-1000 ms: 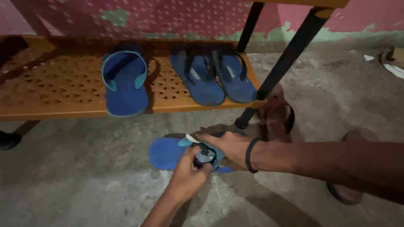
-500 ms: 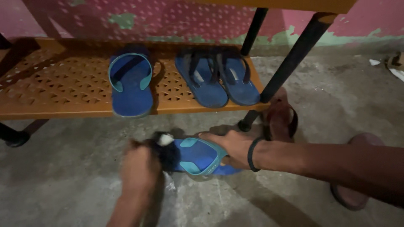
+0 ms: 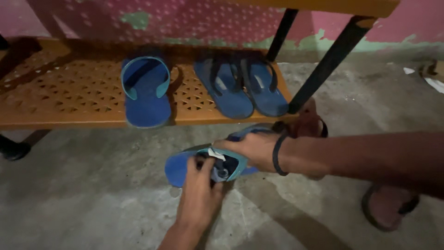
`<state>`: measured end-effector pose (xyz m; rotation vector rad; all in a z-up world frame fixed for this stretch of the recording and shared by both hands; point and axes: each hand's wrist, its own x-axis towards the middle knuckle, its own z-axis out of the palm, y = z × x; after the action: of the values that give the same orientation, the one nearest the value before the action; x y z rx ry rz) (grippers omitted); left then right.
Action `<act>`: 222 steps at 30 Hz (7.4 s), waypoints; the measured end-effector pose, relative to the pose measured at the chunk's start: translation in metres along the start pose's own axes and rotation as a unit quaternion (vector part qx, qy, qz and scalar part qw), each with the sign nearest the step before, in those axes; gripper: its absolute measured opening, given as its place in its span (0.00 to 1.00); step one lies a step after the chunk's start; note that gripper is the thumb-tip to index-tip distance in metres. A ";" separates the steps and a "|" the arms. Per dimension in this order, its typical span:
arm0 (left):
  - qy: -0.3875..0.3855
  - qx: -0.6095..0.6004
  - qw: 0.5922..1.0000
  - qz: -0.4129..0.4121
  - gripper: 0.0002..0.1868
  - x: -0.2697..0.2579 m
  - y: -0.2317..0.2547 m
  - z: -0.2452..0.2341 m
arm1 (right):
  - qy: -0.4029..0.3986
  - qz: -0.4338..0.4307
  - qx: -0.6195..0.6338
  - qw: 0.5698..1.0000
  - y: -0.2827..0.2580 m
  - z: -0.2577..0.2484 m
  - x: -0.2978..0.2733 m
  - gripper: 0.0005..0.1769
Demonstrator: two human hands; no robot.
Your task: The person cleans a blue flip-flop using a dark cloth. They scrub the sole and strap repeatedly while seated on the floor in front of a shoe rack.
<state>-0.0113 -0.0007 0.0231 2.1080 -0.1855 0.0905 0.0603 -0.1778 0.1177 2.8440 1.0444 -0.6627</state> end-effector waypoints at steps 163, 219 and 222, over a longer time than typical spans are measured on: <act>0.159 0.058 0.985 -0.030 0.27 0.025 -0.004 -0.062 | 0.003 0.300 0.715 0.631 0.053 0.131 0.050 0.49; 0.115 0.114 0.979 0.124 0.41 0.024 -0.005 -0.026 | 0.162 0.064 0.214 0.961 0.009 0.055 0.057 0.30; 0.086 0.040 0.995 0.005 0.44 0.010 0.013 -0.020 | 0.197 0.014 0.181 0.964 0.014 0.048 0.064 0.28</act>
<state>-0.0031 0.0090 0.0457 2.1669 -0.0898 0.2880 0.0949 -0.1583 0.0467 3.4039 1.0101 -0.3140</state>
